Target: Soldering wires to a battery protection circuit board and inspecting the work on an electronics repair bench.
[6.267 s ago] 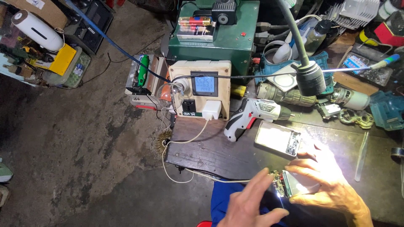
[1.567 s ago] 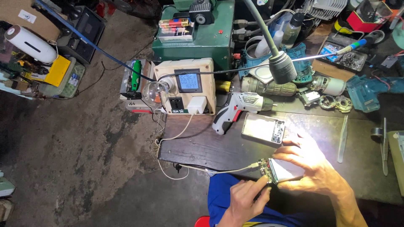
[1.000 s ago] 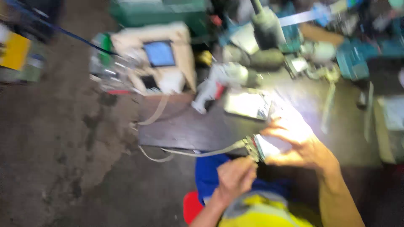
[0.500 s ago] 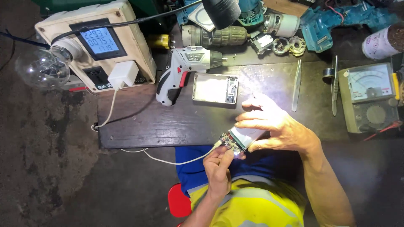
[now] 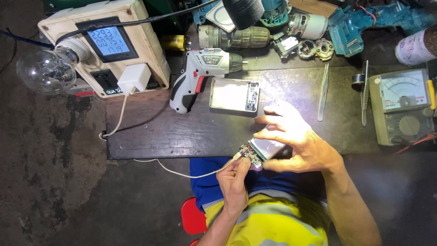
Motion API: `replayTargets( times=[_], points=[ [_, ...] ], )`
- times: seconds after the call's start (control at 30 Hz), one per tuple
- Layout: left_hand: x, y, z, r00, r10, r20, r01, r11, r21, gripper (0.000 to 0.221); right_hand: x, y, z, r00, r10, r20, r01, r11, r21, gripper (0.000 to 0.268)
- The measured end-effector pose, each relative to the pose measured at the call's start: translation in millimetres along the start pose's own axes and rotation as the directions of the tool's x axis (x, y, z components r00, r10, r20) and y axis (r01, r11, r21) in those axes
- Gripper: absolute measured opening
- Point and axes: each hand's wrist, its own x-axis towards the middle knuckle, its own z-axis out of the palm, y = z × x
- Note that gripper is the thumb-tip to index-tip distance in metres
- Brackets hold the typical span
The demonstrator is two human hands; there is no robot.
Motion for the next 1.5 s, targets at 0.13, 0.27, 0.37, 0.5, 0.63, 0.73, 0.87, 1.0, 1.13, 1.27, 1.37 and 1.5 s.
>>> replayTargets(
  times=[0.13, 0.27, 0.37, 0.5, 0.63, 0.73, 0.87, 1.0, 1.13, 1.27, 1.37, 1.5],
  points=[
    [-0.7, 3.4, 0.8, 1.0, -0.002, 0.005, 0.002, 1.0, 0.007, 0.023, 18.6, -23.1, 8.7, 0.991, 0.009, -0.134, -0.015, 0.999, -0.047, 0.024],
    [-3.8, 9.5, 0.4, 1.0, -0.01, -0.011, 0.011, 0.988, 0.154, 0.026, 25.3, -35.1, 12.9, 0.991, -0.017, -0.135, 0.007, 0.997, -0.07, 0.014],
    [-2.6, 9.1, -3.5, 1.0, 0.021, -0.01, -0.019, 0.982, 0.19, 0.023, 25.2, -34.4, 15.9, 0.988, -0.04, -0.152, 0.024, 0.994, -0.103, 0.015],
    [-0.9, -10.1, -7.8, 0.996, 0.067, -0.057, -0.058, 0.987, 0.151, 0.016, 20.7, -31.4, 19.7, 0.981, -0.063, -0.184, 0.034, 0.987, -0.154, 0.018],
    [-2.1, -6.3, -6.7, 0.995, 0.065, -0.072, -0.051, 0.982, 0.181, 0.018, 16.7, -30.1, 24.9, 0.978, -0.092, -0.186, 0.051, 0.976, -0.211, 0.018],
    [-2.7, -8.8, -5.8, 0.996, 0.055, -0.069, -0.043, 0.986, 0.164, 0.021, 11.2, -27.8, 27.3, 0.981, -0.099, -0.169, 0.042, 0.949, -0.313, 0.02],
    [-1.0, -22.9, -7.3, 0.992, 0.08, -0.098, -0.067, 0.99, 0.124, 0.017, 7.5, -26.7, 27.6, 0.984, -0.091, -0.155, 0.03, 0.933, -0.358, 0.024],
    [-1.0, -25.9, -7.0, 0.991, 0.081, -0.105, -0.07, 0.992, 0.105, 0.016, 5.2, -25.5, 29.0, 0.983, -0.084, -0.164, 0.028, 0.947, -0.32, 0.026],
    [0.0, -32.0, -8.9, 0.989, 0.098, -0.111, -0.084, 0.988, 0.128, 0.018, 6.4, -23.8, 30.0, 0.976, -0.111, -0.187, 0.048, 0.949, -0.312, 0.026],
    [-0.4, -33.0, -9.3, 0.99, 0.089, -0.112, -0.076, 0.991, 0.115, 0.016, 3.1, -20.5, 32.1, 0.977, -0.101, -0.188, 0.038, 0.95, -0.311, 0.028],
    [-0.7, -30.2, -8.6, 0.989, 0.104, -0.104, -0.09, 0.988, 0.129, 0.018, 2.5, -20.1, 32.6, 0.975, -0.106, -0.194, 0.039, 0.946, -0.322, 0.029],
    [-1.4, -25.0, -8.0, 0.99, 0.115, -0.084, -0.104, 0.986, 0.128, 0.021, 2.1, -18.5, 33.1, 0.974, -0.115, -0.196, 0.047, 0.946, -0.322, 0.03]
  ],
)
